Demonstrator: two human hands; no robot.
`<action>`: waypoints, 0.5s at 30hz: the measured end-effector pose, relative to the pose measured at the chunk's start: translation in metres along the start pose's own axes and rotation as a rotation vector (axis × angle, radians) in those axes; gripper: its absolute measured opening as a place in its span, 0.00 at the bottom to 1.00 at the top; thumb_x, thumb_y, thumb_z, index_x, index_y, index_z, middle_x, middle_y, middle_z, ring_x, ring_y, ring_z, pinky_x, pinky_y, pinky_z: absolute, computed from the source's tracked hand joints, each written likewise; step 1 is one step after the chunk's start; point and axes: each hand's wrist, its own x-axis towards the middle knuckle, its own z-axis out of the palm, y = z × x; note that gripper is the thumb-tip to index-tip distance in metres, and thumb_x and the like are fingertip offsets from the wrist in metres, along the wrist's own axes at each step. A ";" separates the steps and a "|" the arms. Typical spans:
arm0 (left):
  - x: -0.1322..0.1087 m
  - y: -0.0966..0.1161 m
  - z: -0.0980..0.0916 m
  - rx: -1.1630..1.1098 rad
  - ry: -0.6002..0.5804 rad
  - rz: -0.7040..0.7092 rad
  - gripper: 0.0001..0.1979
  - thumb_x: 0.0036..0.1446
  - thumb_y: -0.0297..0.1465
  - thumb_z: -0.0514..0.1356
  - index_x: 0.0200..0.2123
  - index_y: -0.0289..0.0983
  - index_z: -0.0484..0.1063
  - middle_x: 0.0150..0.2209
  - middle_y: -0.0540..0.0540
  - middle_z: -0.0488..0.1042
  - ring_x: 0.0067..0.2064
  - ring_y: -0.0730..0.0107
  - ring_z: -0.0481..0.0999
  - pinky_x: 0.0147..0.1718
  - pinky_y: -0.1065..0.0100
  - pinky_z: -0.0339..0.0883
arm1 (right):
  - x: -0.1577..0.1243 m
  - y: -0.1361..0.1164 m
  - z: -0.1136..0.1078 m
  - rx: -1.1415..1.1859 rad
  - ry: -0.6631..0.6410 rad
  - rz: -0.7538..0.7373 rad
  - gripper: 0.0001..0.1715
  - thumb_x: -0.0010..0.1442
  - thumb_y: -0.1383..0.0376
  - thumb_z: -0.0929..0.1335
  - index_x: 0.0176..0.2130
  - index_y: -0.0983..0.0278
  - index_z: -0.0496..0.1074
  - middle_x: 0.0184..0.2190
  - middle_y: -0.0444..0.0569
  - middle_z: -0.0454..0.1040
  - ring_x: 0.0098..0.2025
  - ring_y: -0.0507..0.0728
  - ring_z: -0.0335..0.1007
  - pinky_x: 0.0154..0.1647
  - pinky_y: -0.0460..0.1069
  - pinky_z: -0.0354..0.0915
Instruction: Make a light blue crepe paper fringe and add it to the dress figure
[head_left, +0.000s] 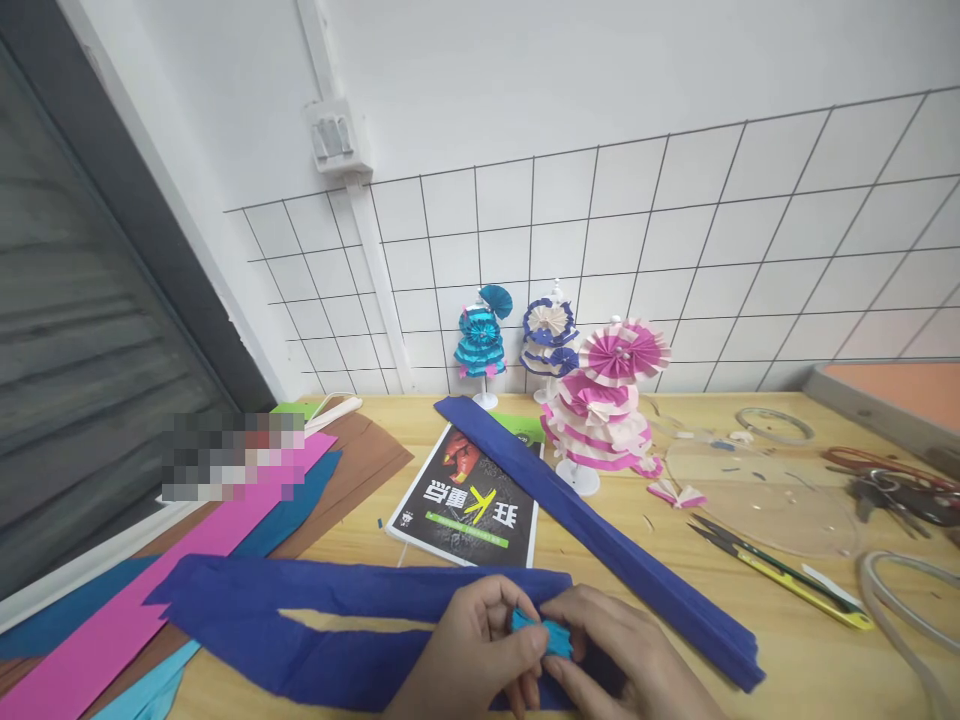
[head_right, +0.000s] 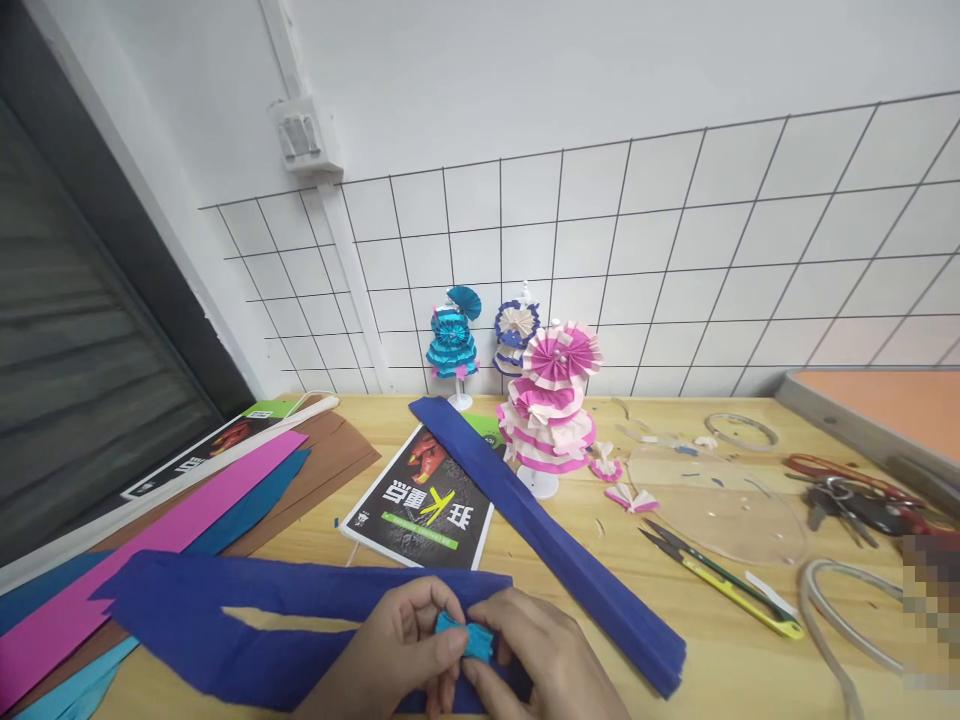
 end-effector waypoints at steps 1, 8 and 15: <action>0.001 -0.002 0.000 0.018 -0.007 0.007 0.17 0.41 0.40 0.65 0.28 0.34 0.64 0.15 0.55 0.68 0.13 0.80 0.65 0.11 0.79 0.59 | 0.000 0.000 0.000 0.014 -0.008 0.001 0.06 0.57 0.68 0.63 0.34 0.63 0.70 0.25 0.50 0.74 0.26 0.55 0.71 0.28 0.47 0.68; 0.003 -0.007 -0.005 0.052 0.022 0.063 0.16 0.40 0.36 0.67 0.28 0.34 0.65 0.17 0.54 0.69 0.16 0.79 0.68 0.15 0.77 0.62 | 0.001 0.003 -0.002 0.049 0.022 0.009 0.08 0.58 0.69 0.61 0.32 0.64 0.69 0.25 0.50 0.73 0.27 0.55 0.70 0.29 0.48 0.67; 0.001 -0.003 -0.006 0.077 0.065 0.073 0.12 0.43 0.33 0.65 0.27 0.32 0.67 0.19 0.52 0.71 0.18 0.78 0.70 0.16 0.76 0.64 | -0.004 0.008 0.002 0.033 0.028 0.057 0.10 0.56 0.66 0.65 0.41 0.64 0.69 0.29 0.50 0.76 0.31 0.56 0.73 0.33 0.48 0.68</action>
